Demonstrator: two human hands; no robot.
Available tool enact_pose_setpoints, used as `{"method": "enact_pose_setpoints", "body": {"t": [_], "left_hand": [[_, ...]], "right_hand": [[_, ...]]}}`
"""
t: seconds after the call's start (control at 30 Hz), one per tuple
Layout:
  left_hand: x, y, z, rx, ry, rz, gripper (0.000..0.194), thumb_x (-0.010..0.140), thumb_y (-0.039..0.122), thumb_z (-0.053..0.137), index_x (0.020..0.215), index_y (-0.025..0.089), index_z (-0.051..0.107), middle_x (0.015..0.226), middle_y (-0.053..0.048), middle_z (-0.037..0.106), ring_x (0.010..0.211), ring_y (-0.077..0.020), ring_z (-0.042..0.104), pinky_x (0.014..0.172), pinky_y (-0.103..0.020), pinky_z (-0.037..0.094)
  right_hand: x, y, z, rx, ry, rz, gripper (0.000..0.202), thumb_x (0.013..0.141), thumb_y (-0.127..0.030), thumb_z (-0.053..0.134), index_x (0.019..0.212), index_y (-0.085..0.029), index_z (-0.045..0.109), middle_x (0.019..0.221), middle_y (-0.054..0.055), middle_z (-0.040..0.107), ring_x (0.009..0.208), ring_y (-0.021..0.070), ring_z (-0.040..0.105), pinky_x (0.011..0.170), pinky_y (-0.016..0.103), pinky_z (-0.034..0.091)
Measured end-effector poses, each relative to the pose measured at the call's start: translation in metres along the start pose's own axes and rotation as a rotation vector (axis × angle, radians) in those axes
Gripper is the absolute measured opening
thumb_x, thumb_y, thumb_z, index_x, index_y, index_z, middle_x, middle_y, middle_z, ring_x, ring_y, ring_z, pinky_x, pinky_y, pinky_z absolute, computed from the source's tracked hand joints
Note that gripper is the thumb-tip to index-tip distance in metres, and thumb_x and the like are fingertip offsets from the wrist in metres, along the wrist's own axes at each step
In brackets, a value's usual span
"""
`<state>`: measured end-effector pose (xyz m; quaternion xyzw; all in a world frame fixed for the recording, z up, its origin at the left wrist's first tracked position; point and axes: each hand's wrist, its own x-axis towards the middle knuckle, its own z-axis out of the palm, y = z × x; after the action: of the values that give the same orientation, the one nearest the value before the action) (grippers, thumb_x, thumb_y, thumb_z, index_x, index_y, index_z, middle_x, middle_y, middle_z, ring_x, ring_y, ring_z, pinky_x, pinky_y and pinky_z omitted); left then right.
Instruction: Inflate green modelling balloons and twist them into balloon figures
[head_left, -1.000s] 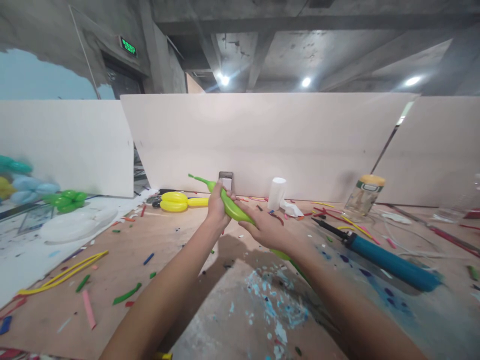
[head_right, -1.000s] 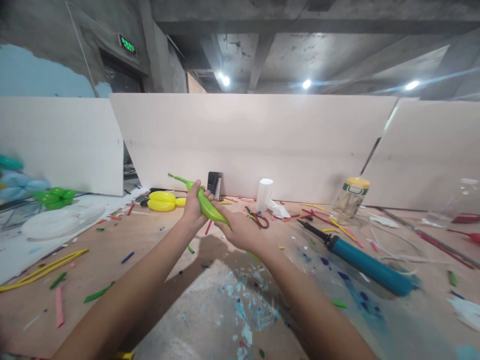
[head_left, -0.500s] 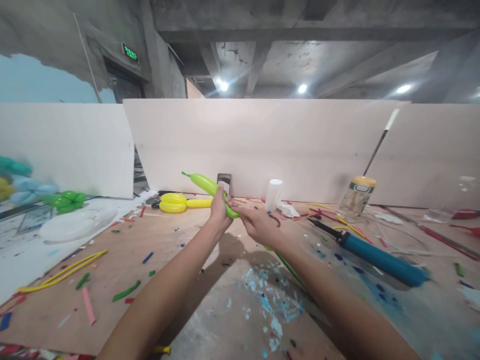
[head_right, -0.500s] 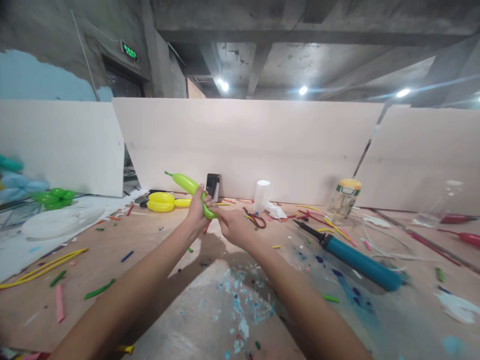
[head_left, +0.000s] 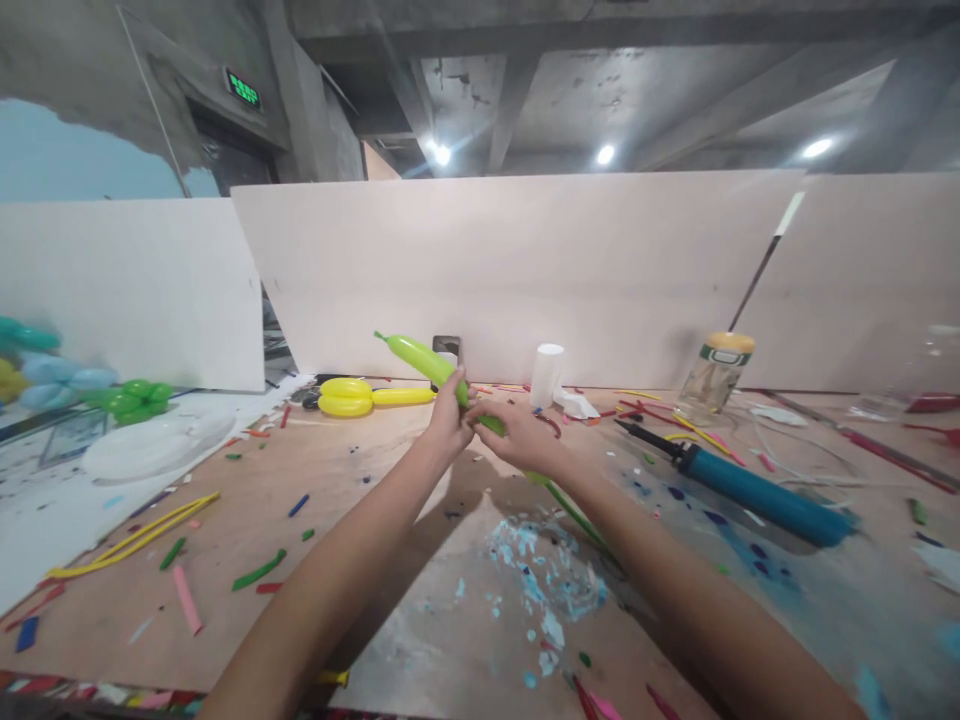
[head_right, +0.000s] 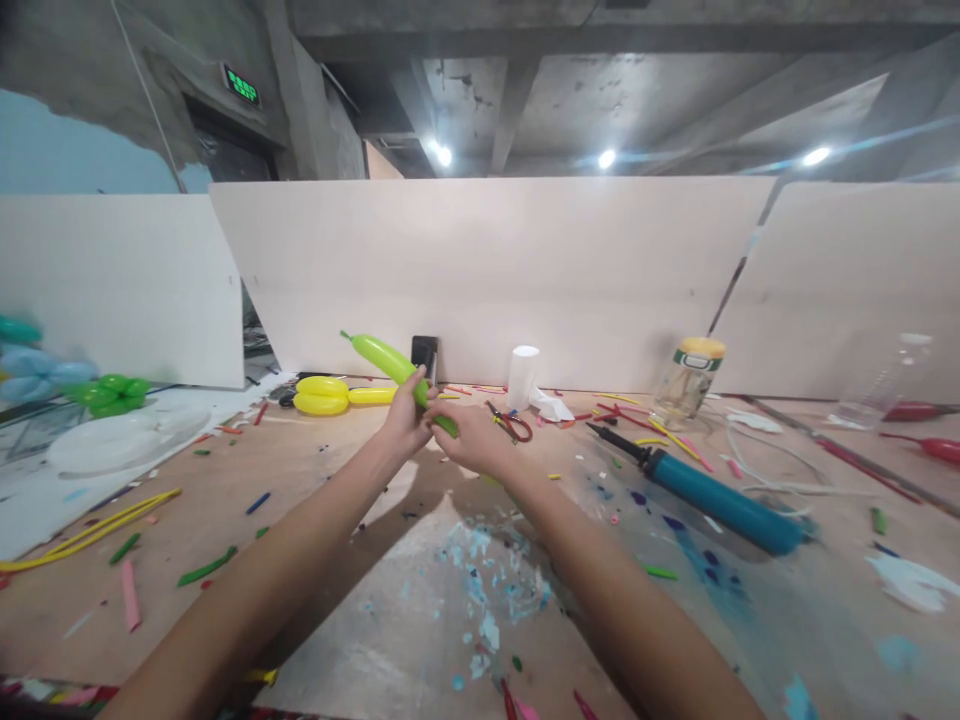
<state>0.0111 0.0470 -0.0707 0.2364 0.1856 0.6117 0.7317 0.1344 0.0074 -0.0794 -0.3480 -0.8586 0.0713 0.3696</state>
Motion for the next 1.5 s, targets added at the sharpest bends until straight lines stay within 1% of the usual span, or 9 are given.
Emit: {"method": "enact_pose_setpoints", "body": {"t": [0.13, 0.23, 0.3, 0.47, 0.57, 0.77, 0.87, 1.03, 1.5], "left_hand": [[0.006, 0.018, -0.005, -0.005, -0.078, 0.068, 0.023, 0.073, 0.032, 0.069, 0.076, 0.018, 0.052, 0.064, 0.001, 0.058, 0.056, -0.0136, 0.060, 0.057, -0.026, 0.050], [0.008, 0.034, -0.007, -0.064, -0.077, 0.181, 0.025, 0.071, 0.033, 0.071, 0.075, 0.018, 0.052, 0.067, 0.001, 0.059, 0.064, -0.0157, 0.063, 0.068, -0.031, 0.052], [0.009, 0.045, -0.008, -0.099, -0.029, 0.238, 0.027, 0.071, 0.037, 0.070, 0.072, 0.018, 0.051, 0.063, 0.002, 0.057, 0.062, -0.0153, 0.062, 0.071, -0.032, 0.051], [0.009, 0.064, -0.010, -0.175, 0.036, 0.277, 0.040, 0.074, 0.055, 0.062, 0.066, 0.019, 0.046, 0.056, 0.003, 0.052, 0.053, -0.0144, 0.058, 0.064, -0.033, 0.050], [0.009, 0.070, -0.012, -0.175, 0.033, 0.305, 0.042, 0.078, 0.055, 0.058, 0.062, 0.020, 0.041, 0.048, 0.005, 0.045, 0.042, -0.0112, 0.050, 0.051, -0.027, 0.044], [0.007, 0.066, -0.009, -0.148, 0.079, 0.309, 0.040, 0.082, 0.038, 0.059, 0.058, 0.020, 0.033, 0.039, 0.009, 0.031, 0.031, -0.0071, 0.034, 0.039, -0.022, 0.031], [0.003, 0.055, -0.002, -0.144, 0.054, 0.267, 0.033, 0.080, 0.030, 0.057, 0.058, 0.020, 0.035, 0.041, 0.008, 0.034, 0.033, -0.0075, 0.038, 0.042, -0.023, 0.035], [-0.003, 0.037, 0.007, -0.112, 0.002, 0.276, 0.023, 0.076, 0.029, 0.063, 0.066, 0.019, 0.044, 0.052, 0.006, 0.047, 0.043, -0.0082, 0.049, 0.050, -0.023, 0.042], [0.000, 0.027, 0.006, -0.049, 0.091, 0.275, 0.033, 0.081, 0.030, 0.061, 0.063, 0.019, 0.036, 0.043, 0.010, 0.029, 0.032, -0.0042, 0.028, 0.036, -0.018, 0.026]], "right_hand": [[-0.001, 0.004, -0.020, 0.104, -0.082, 0.262, 0.031, 0.080, -0.024, 0.056, 0.111, -0.022, 0.052, 0.105, 0.006, 0.065, 0.080, 0.0194, 0.065, 0.073, 0.032, 0.049], [-0.004, 0.012, -0.034, 0.247, -0.189, 0.511, 0.046, 0.081, -0.035, 0.059, 0.121, -0.022, 0.040, 0.086, 0.004, 0.066, 0.064, 0.0178, 0.063, 0.057, 0.028, 0.049], [-0.007, 0.018, -0.041, 0.319, -0.264, 0.576, 0.050, 0.080, -0.041, 0.060, 0.123, -0.023, 0.040, 0.078, 0.003, 0.064, 0.064, 0.0181, 0.063, 0.054, 0.027, 0.049], [-0.012, 0.028, -0.049, 0.306, -0.477, 0.513, 0.044, 0.081, -0.051, 0.057, 0.113, -0.021, 0.055, 0.086, 0.005, 0.063, 0.069, 0.0170, 0.063, 0.058, 0.026, 0.049], [-0.012, 0.030, -0.050, 0.244, -0.540, 0.488, 0.048, 0.082, -0.058, 0.053, 0.113, -0.020, 0.057, 0.091, 0.006, 0.063, 0.072, 0.0185, 0.064, 0.062, 0.028, 0.049], [-0.004, 0.011, -0.044, 0.166, -0.471, 0.400, 0.052, 0.082, -0.055, 0.056, 0.124, -0.024, 0.051, 0.119, 0.010, 0.059, 0.100, 0.0236, 0.061, 0.081, 0.032, 0.048], [-0.001, -0.006, -0.030, 0.320, -0.421, 0.404, 0.047, 0.086, -0.053, 0.050, 0.120, -0.020, 0.046, 0.097, 0.008, 0.066, 0.080, 0.0181, 0.065, 0.068, 0.028, 0.050], [0.001, -0.020, -0.009, 0.321, -0.315, 0.376, 0.039, 0.091, -0.056, 0.037, 0.081, -0.019, 0.047, 0.060, -0.002, 0.054, 0.050, 0.0113, 0.052, 0.048, 0.023, 0.042], [-0.001, -0.013, -0.002, 0.266, -0.332, 0.427, 0.030, 0.092, -0.045, 0.037, 0.078, -0.020, 0.045, 0.054, -0.002, 0.051, 0.046, 0.0121, 0.049, 0.044, 0.023, 0.037]]}}
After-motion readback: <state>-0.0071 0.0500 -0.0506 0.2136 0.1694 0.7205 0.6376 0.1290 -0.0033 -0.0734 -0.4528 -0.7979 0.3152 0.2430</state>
